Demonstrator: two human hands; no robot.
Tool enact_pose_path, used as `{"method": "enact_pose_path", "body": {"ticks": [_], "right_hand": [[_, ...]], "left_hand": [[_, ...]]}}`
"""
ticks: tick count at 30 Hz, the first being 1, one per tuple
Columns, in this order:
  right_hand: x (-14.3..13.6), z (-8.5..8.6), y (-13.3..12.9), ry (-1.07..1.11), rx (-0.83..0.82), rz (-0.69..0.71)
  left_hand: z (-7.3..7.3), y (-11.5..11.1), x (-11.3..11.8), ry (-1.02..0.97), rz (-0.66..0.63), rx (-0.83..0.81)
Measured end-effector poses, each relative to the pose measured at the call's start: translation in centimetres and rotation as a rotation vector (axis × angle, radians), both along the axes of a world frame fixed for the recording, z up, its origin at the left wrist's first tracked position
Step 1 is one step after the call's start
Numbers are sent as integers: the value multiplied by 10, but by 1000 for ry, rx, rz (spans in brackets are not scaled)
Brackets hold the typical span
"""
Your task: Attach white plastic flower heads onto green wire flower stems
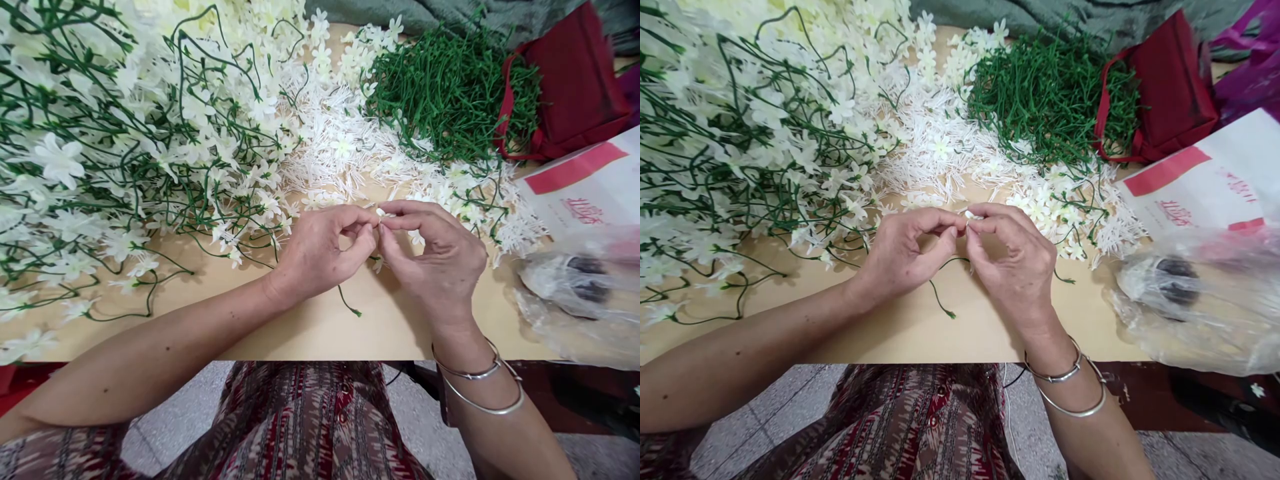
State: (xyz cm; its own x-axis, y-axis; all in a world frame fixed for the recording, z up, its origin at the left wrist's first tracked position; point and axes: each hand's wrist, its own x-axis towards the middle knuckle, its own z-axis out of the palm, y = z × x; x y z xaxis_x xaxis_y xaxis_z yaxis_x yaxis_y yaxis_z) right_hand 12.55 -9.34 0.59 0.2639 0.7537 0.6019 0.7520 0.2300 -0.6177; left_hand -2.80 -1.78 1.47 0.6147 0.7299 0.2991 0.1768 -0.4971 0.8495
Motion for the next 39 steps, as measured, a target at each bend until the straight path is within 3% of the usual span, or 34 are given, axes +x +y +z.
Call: {"method": "enact_pose_path", "body": {"ticks": [8, 20, 33, 36, 39], "right_hand": [[4, -4, 0, 233, -75, 85], [3, -2, -2, 174, -98, 71], [0, 2, -4, 452, -199, 131], [2, 3, -3, 528, -208, 149], [3, 3, -1, 495, -150, 171]], "left_hand": [[-1, -1, -1, -6, 5, 68], [-4, 1, -3, 13, -13, 135], [-8, 0, -3, 6, -4, 201], [-7, 0, -1, -44, -4, 165], [-4, 2, 1, -131, -25, -45]]}}
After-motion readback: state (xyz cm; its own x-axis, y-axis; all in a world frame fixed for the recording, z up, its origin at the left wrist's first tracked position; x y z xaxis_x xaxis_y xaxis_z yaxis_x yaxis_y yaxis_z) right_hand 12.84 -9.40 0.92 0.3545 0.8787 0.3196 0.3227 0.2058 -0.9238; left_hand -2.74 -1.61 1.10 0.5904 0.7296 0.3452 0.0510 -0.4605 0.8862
